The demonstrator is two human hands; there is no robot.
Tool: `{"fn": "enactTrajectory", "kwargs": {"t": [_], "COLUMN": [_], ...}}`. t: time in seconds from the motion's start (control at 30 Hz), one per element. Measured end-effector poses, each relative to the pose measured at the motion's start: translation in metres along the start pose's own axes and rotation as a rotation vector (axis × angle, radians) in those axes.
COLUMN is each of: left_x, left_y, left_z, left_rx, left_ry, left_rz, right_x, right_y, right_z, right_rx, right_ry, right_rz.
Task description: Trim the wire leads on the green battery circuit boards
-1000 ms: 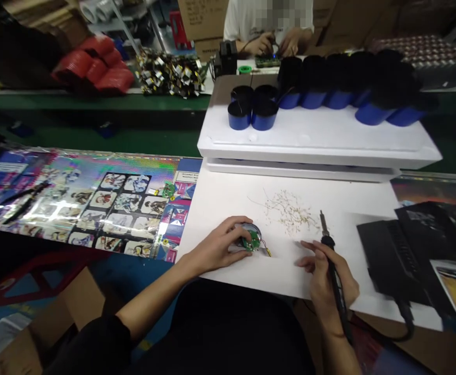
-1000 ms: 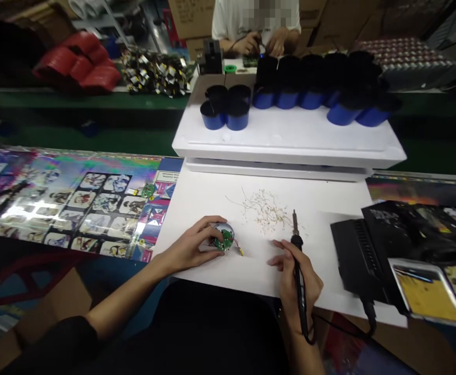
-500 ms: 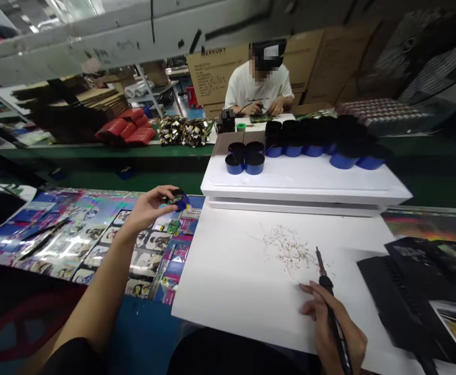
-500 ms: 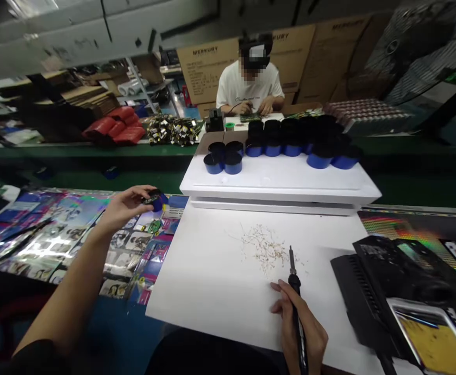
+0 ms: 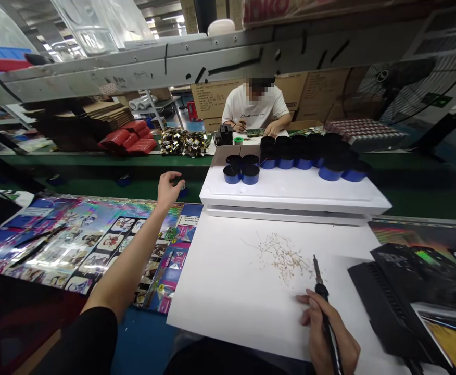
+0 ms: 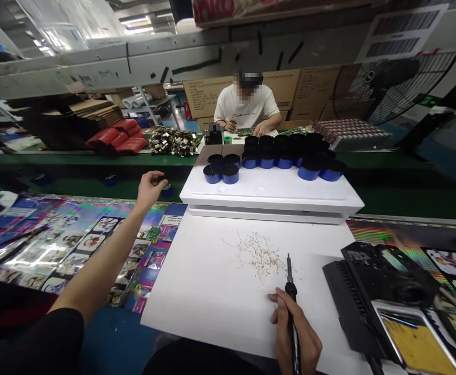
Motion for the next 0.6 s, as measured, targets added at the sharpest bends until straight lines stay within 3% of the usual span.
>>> {"fn": "enactTrajectory", "kwargs": {"t": [0.07,0.13,0.23,0.33,0.4,0.5,0.6], "left_x": [-0.008,-0.022,-0.043,-0.047,-0.044,-0.05,-0.086], "left_y": [-0.01,-0.027,-0.06,-0.083,-0.087,-0.076,-0.055], "left_z": [0.042,0.088,0.134,0.145,0.142,0.141,0.145], "left_rx": [-0.123,-0.212,-0.132,-0.125,-0.187,-0.335,-0.454], "left_ry": [-0.143,-0.312,-0.462,-0.425,-0.342,-0.268,-0.292], "left_rz": [-0.057,-0.189,-0.348,-0.351,-0.302,-0.285,-0.447], "right_x": [0.0,0.0,0.0,0.001,0.001,0.001,0.001], "right_y": [0.001,0.0,-0.001,-0.001,-0.002,-0.002,-0.002], "right_z": [-0.003,-0.003,-0.002,-0.001,0.0,0.002,0.004], "right_rx": [0.009,0.022,0.061,0.081,0.071,0.086,0.102], "right_ry": [-0.01,-0.039,-0.044,-0.024,-0.028,-0.055,-0.084], "right_rz": [0.025,0.031,0.026,0.019,0.003,-0.001,-0.004]}}
Point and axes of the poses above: each hand's wrist, its own x-axis towards the middle knuckle, its own y-axis out of the back of the hand, z = x × y, the point moved 8 cm from there along x, towards the middle knuckle, and after that the axes turned 1 degree about -y, right-handed, at the moved point
